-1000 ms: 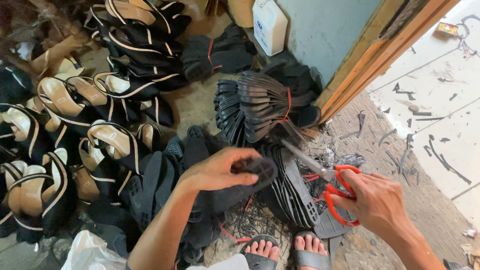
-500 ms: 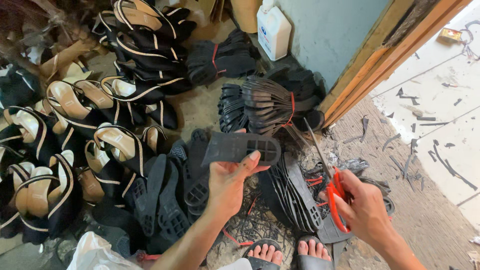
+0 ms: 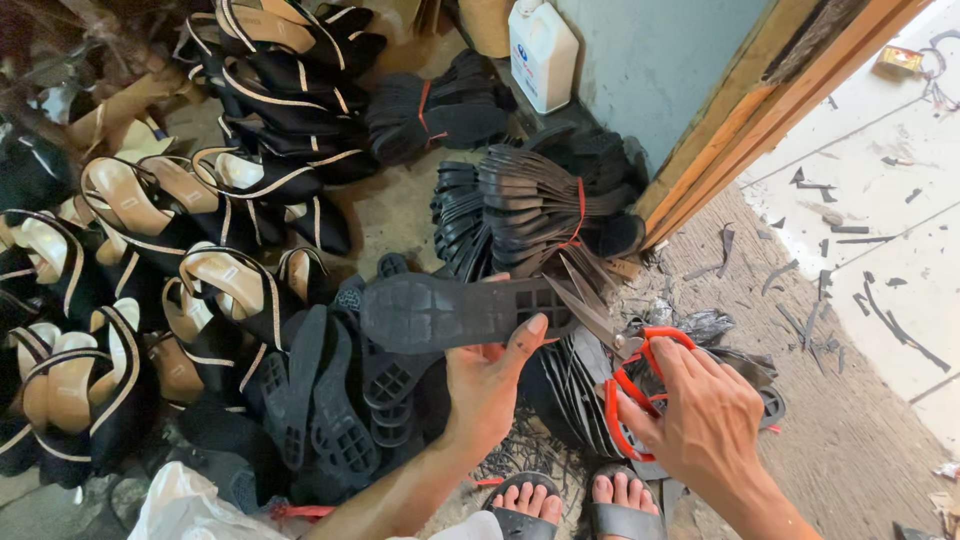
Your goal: The person sits on the floor and uses red-handled scissors to trim the edges of black shoe soles. They hold each sole in the left hand and cut along the perimeter with the right hand, then place the trimmed sole into a pile.
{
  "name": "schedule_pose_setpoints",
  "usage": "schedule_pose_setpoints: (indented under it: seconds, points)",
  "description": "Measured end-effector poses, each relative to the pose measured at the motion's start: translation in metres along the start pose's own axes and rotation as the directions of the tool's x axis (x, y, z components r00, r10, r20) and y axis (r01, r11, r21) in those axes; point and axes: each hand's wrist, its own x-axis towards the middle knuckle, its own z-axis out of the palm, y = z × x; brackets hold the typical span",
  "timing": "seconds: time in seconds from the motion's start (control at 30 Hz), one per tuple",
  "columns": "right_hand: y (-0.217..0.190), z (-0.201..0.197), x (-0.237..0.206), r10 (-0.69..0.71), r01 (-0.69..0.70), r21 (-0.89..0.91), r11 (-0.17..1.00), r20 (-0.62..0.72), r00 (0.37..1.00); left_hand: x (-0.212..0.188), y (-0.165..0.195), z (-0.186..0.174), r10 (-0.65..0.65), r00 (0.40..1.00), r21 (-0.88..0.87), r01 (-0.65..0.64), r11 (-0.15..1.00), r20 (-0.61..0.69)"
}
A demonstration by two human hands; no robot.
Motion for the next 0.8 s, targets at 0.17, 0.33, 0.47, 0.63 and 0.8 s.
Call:
schedule_pose_setpoints:
  seconds: [0.17,0.33,0.47,0.63,0.8]
  points:
    - [0.013,0.003,-0.002,0.016,-0.017,0.009,1.0,0.101,0.995,0.01,0.004,-0.009,-0.052,0.997,0.046,0.049,0.998,0.057]
    - [0.026,0.003,-0.002,0.034,-0.033,-0.006,0.999,0.231,0.972,0.029,0.019,-0.025,-0.081,0.992,0.102,0.072,0.992,0.092]
    - [0.026,-0.002,0.002,0.187,-0.153,-0.126,0.98,0.342,0.921,0.034,0.024,-0.028,-0.051,0.998,0.168,0.044,0.985,0.033]
    - [0.015,-0.009,0.007,-0.094,0.088,0.053,0.995,0.118,0.989,0.031,0.02,-0.025,0.106,0.982,0.156,-0.13,0.979,0.157]
    - [0.006,-0.008,0.008,-0.08,0.078,0.024,0.997,0.102,0.992,0.024,0.017,-0.02,0.007,0.988,0.105,-0.024,0.994,0.157]
